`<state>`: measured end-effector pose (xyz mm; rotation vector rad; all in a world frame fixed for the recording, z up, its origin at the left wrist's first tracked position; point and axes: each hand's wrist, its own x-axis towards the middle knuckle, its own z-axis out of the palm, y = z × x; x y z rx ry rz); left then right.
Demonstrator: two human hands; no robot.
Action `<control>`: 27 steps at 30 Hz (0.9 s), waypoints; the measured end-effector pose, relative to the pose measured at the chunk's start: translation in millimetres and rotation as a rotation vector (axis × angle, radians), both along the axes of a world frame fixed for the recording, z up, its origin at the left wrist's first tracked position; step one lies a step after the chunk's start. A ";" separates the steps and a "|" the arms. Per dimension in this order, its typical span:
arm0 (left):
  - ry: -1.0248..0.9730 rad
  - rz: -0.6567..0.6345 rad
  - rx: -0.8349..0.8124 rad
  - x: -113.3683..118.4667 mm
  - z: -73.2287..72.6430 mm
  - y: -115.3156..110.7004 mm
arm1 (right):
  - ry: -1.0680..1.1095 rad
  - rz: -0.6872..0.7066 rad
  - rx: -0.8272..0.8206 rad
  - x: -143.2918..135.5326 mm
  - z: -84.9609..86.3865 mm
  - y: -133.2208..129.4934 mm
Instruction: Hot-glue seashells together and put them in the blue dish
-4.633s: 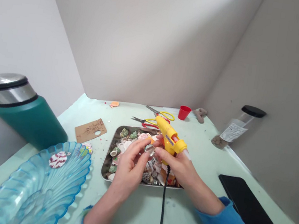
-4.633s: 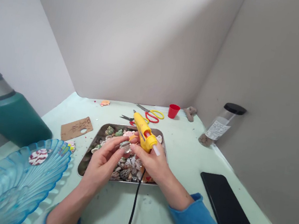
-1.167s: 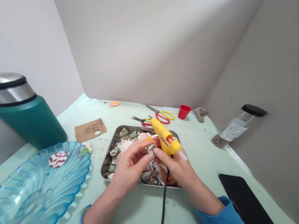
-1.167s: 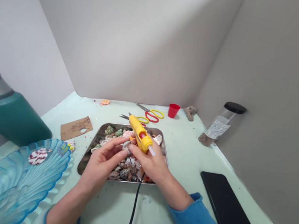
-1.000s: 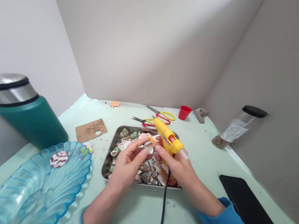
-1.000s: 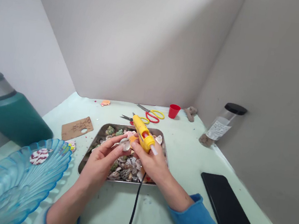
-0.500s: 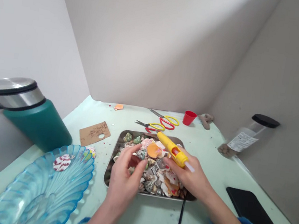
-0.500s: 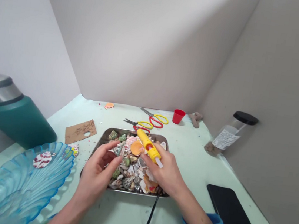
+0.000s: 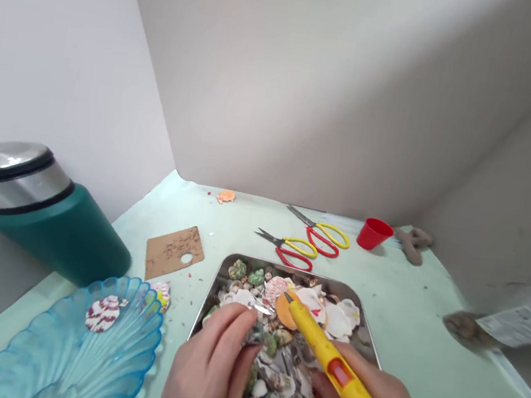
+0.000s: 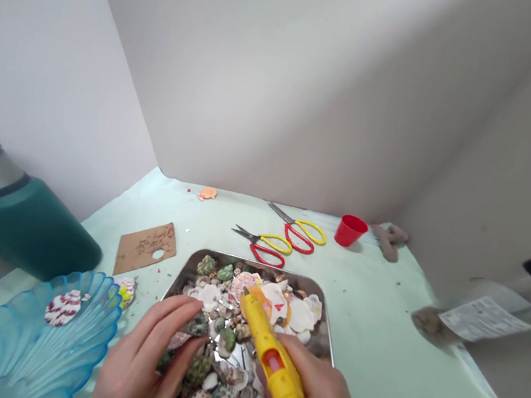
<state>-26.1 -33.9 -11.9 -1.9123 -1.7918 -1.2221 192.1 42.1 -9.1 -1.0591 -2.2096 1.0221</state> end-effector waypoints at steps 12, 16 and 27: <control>-1.415 -0.195 -0.373 11.4 27.4 -15.9 | -0.110 -0.018 0.029 -3.6 9.7 0.9; -1.582 -0.343 -0.426 9.6 18.2 -31.7 | -0.115 -0.099 0.056 -7.2 13.1 2.6; -1.897 -0.454 -0.448 0.0 34.3 -32.1 | -0.049 -0.109 -0.010 -6.8 17.0 1.4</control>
